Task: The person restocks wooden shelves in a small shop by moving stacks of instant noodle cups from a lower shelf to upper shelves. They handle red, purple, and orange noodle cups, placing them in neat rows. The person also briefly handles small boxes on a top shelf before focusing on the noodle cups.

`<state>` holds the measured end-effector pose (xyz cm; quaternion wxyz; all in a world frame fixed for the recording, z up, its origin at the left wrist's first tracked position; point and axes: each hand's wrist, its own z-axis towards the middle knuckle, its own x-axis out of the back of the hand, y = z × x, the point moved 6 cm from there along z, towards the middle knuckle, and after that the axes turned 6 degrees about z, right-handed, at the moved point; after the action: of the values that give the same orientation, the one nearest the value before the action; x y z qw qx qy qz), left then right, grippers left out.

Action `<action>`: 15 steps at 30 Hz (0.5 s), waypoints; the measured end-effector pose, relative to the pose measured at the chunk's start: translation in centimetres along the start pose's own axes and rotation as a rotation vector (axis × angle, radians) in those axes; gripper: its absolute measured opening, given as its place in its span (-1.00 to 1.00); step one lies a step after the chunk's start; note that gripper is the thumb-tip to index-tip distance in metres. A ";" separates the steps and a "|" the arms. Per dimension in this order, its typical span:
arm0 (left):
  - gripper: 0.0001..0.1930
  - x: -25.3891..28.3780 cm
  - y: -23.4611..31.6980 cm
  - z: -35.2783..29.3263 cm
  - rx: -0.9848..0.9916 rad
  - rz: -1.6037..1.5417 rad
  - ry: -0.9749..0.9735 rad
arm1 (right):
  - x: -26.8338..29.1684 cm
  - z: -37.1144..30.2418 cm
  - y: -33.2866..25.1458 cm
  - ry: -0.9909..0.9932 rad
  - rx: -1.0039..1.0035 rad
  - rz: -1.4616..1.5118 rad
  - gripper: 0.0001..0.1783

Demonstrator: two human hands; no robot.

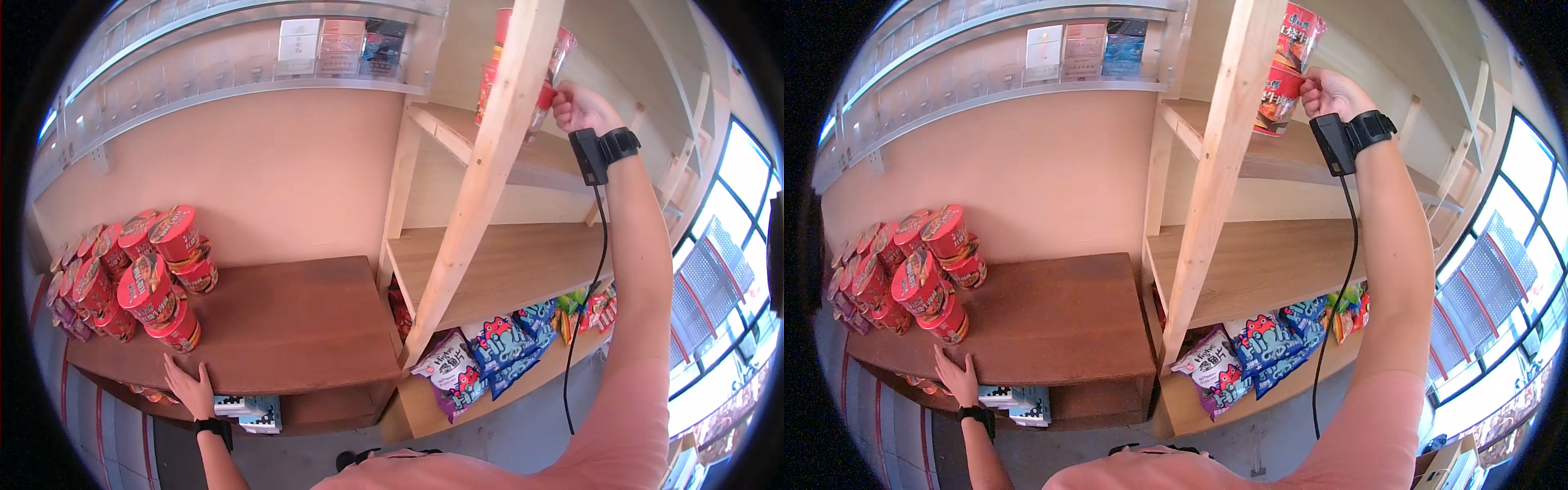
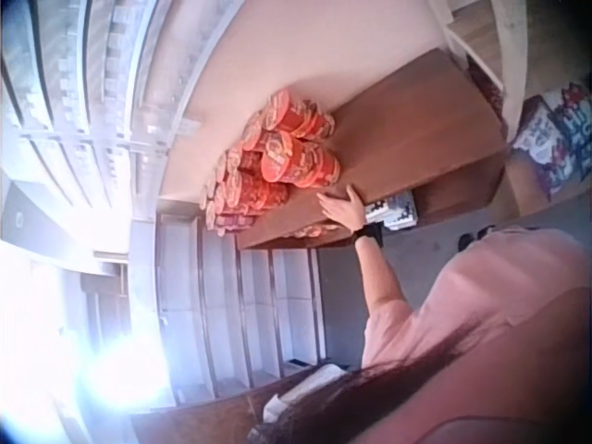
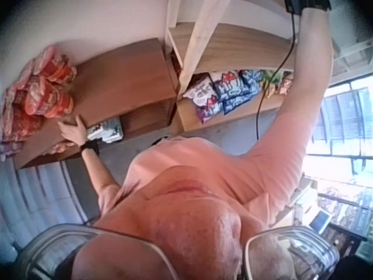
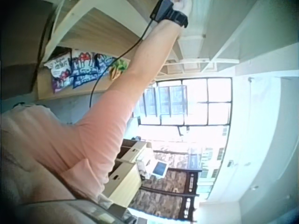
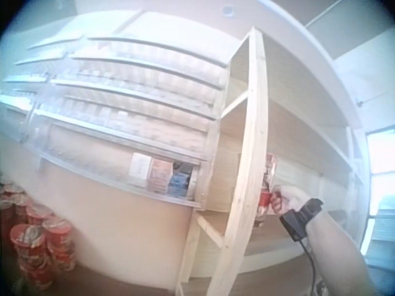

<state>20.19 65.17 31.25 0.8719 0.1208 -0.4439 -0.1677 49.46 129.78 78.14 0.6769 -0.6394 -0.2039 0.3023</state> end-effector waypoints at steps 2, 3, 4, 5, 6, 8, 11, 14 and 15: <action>-0.18 -0.3 0.1 0.0 -0.025 0.010 0.015 | 0.7 -1.2 -0.3 -0.017 0.005 0.031 -0.82; -0.18 -0.4 0.2 -0.1 -0.018 0.012 -0.002 | 1.3 -1.7 -0.2 -0.031 -0.002 0.050 -0.82; -0.18 -0.4 0.5 -0.1 -0.010 0.013 -0.018 | 2.0 -2.0 -0.3 -0.046 -0.009 0.069 -0.83; -0.18 -0.4 0.7 0.0 -0.003 0.014 -0.034 | 2.7 -2.2 -0.4 -0.090 -0.043 0.071 -0.84; -0.18 -0.3 0.7 0.1 -0.007 0.007 -0.022 | 2.9 -2.8 -0.5 -0.073 -0.033 0.092 -0.83; -0.16 -0.2 -0.1 0.0 -0.009 0.009 0.004 | 2.7 -4.5 -0.4 -0.055 -0.021 0.142 -0.80; -0.12 0.3 -0.5 0.2 -0.016 -0.043 0.029 | 2.6 -5.8 -0.8 -0.103 -0.015 0.154 -0.76; 0.06 2.3 2.6 1.8 0.091 -0.279 -0.187 | 5.1 -4.1 -0.2 -0.235 -0.010 0.189 -0.74; 0.12 2.8 1.8 2.1 0.045 -0.252 -0.059 | 5.4 -3.4 -0.3 -0.244 0.029 0.136 -0.78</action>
<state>20.36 65.59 35.10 0.8276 0.1902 -0.4542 -0.2693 55.72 130.92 77.54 0.6343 -0.6004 -0.2365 0.4257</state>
